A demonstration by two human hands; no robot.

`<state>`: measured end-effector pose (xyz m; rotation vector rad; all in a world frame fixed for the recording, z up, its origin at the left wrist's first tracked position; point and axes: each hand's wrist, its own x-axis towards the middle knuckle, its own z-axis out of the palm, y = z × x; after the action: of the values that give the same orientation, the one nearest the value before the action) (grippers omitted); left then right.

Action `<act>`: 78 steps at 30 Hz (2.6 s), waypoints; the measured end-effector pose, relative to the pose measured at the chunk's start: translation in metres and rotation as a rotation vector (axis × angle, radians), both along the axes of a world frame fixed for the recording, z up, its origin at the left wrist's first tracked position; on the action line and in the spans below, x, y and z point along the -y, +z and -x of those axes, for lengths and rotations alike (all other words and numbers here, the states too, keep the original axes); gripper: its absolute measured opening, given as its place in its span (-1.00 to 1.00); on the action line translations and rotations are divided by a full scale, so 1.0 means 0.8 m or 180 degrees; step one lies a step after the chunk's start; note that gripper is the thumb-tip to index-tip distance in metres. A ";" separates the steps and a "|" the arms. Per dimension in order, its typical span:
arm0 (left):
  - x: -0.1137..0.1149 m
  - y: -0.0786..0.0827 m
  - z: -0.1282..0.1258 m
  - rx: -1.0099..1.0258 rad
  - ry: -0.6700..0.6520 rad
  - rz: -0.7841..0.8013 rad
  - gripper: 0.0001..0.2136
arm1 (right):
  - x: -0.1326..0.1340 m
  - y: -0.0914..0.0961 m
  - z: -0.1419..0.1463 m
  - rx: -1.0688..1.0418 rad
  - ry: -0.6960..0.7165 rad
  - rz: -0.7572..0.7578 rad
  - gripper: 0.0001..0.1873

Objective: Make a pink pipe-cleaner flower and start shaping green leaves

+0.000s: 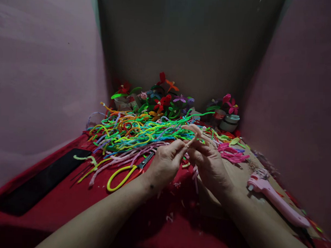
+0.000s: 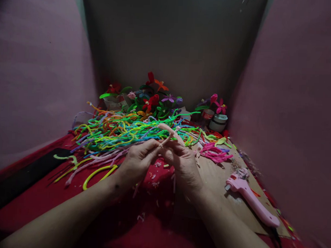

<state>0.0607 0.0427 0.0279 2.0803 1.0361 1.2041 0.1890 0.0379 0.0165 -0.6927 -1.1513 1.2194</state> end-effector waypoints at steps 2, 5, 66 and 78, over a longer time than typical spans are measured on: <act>0.000 0.007 -0.001 0.0395 -0.0267 0.0536 -0.80 | -0.002 -0.003 -0.003 -0.0100 0.0053 0.0053 -0.77; 0.000 0.013 0.000 0.0864 -0.0616 0.1353 -0.80 | -0.004 -0.006 -0.005 -0.0235 0.0055 0.0119 -0.87; -0.001 0.004 -0.001 0.2065 -0.1501 0.2442 -0.86 | -0.013 -0.019 0.000 -0.0436 0.0353 0.0244 -0.85; -0.001 -0.001 -0.006 0.0949 -0.0571 0.1240 -0.84 | -0.003 -0.012 -0.001 -0.0054 -0.0190 -0.0039 -0.78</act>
<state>0.0658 0.0435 0.0275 1.6008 0.8455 1.0811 0.1896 0.0406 0.0065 -0.7016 -1.1159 1.1650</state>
